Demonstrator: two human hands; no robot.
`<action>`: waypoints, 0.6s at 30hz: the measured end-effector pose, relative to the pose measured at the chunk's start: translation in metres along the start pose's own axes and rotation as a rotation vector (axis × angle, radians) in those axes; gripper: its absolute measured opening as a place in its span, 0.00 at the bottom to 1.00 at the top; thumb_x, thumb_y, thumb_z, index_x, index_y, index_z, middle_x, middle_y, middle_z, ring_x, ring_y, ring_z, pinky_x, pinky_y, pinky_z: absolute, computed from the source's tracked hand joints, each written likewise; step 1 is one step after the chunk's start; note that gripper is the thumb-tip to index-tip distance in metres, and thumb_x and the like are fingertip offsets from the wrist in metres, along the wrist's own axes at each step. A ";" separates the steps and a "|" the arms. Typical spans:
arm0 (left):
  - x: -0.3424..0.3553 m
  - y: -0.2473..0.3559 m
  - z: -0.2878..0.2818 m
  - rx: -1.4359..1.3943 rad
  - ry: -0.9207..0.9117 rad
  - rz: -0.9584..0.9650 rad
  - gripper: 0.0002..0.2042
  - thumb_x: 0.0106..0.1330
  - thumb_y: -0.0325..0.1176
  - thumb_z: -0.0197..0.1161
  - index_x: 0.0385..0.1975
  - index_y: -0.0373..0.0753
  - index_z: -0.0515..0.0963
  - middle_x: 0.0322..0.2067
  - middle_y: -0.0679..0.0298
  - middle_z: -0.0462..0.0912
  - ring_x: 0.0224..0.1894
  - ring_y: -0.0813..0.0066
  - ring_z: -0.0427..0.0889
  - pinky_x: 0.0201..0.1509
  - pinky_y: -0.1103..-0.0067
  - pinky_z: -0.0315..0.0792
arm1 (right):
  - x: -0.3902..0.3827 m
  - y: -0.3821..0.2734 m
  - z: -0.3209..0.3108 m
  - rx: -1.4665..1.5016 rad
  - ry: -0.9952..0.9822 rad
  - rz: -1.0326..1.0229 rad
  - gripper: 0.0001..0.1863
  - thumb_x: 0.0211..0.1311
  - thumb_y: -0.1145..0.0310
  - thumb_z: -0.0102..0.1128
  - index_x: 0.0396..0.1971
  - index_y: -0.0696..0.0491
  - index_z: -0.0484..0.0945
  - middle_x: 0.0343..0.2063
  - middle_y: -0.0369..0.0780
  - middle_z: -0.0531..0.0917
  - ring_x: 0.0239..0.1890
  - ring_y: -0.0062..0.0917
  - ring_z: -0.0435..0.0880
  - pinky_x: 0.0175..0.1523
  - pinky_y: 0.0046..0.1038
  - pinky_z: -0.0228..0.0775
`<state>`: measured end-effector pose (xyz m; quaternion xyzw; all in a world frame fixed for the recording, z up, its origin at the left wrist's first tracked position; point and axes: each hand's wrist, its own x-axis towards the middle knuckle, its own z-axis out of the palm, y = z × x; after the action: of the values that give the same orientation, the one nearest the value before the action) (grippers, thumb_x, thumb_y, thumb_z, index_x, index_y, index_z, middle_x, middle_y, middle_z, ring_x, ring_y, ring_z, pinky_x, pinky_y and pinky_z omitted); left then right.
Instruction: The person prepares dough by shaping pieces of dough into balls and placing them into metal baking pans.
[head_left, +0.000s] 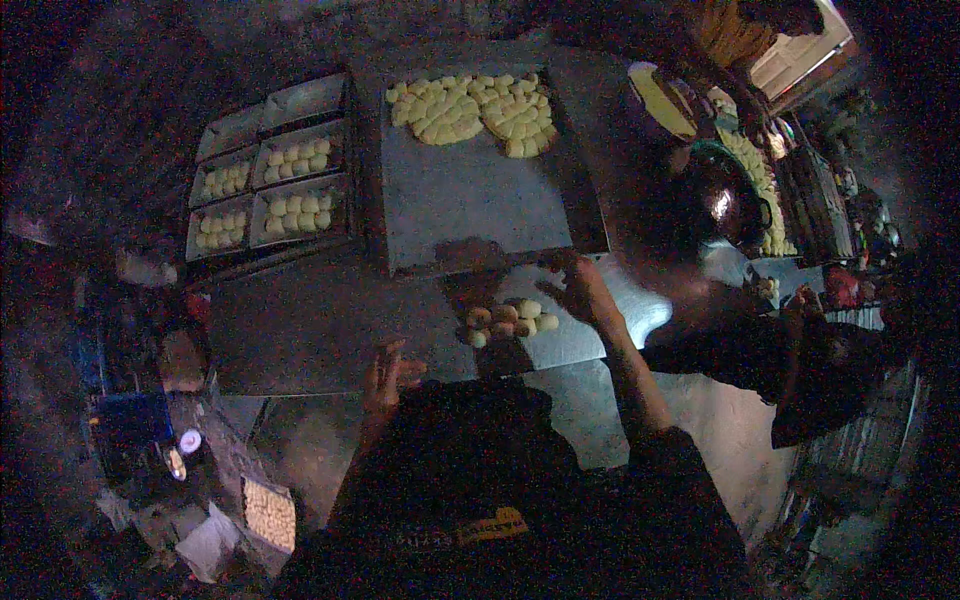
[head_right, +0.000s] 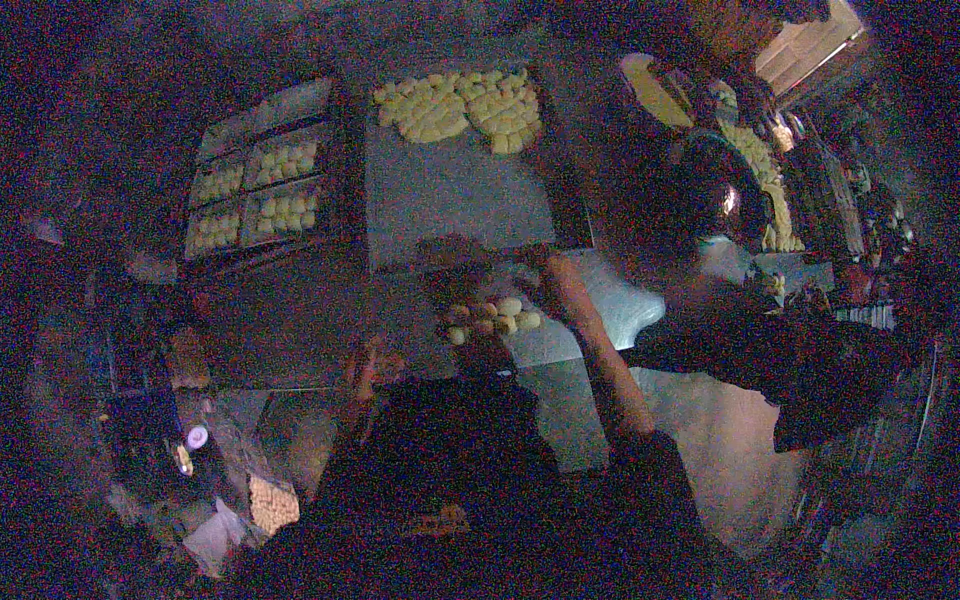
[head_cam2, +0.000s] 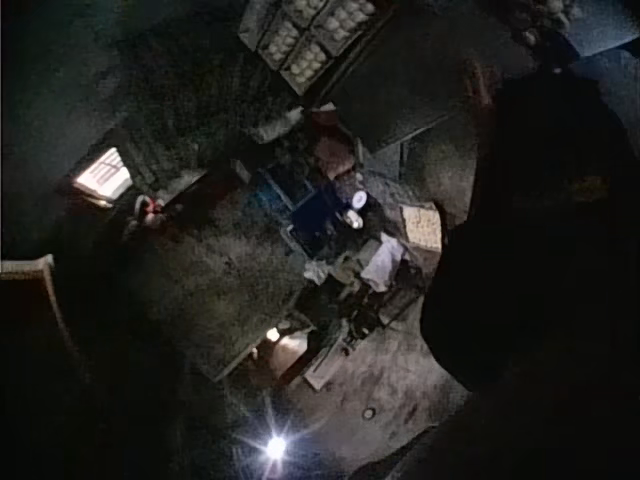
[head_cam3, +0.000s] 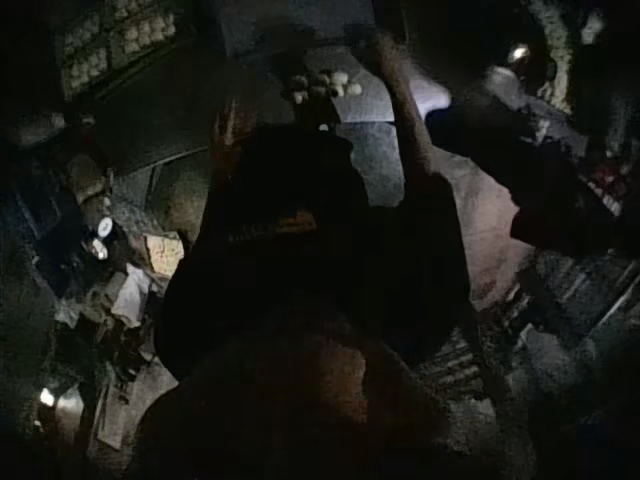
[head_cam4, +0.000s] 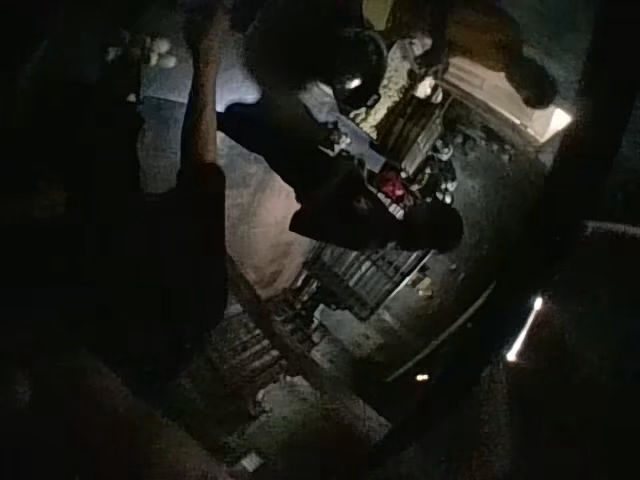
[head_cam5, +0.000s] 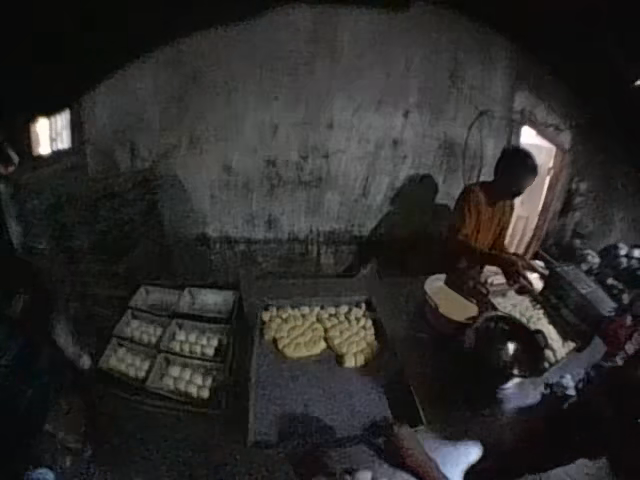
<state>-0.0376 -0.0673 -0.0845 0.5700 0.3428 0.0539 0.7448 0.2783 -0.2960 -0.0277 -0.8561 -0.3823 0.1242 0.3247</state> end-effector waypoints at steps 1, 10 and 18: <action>-0.004 0.010 -0.006 0.014 0.018 -0.010 0.25 0.76 0.50 0.48 0.67 0.41 0.65 0.46 0.55 0.84 0.45 0.66 0.84 0.46 0.70 0.78 | 0.031 0.005 0.001 0.005 0.077 -0.053 0.17 0.53 0.71 0.71 0.44 0.54 0.81 0.42 0.47 0.83 0.43 0.45 0.83 0.46 0.39 0.77; -0.004 0.000 -0.059 -0.052 0.257 0.256 0.21 0.74 0.42 0.53 0.62 0.40 0.71 0.51 0.57 0.80 0.47 0.66 0.82 0.48 0.71 0.77 | 0.289 0.195 0.077 -0.883 0.402 -0.115 0.26 0.62 0.61 0.60 0.58 0.56 0.73 0.54 0.51 0.77 0.54 0.47 0.75 0.55 0.44 0.71; -0.036 -0.006 -0.117 -0.076 0.427 0.173 0.20 0.73 0.37 0.54 0.62 0.39 0.70 0.54 0.57 0.77 0.52 0.66 0.79 0.53 0.71 0.74 | 0.306 0.161 0.100 -0.404 0.326 0.066 0.20 0.62 0.58 0.59 0.49 0.54 0.74 0.48 0.46 0.79 0.54 0.42 0.74 0.54 0.43 0.68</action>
<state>-0.1339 0.0084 -0.0875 0.5445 0.4402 0.2496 0.6689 0.5319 -0.1045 -0.1968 -0.9243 -0.3138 -0.0837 0.2003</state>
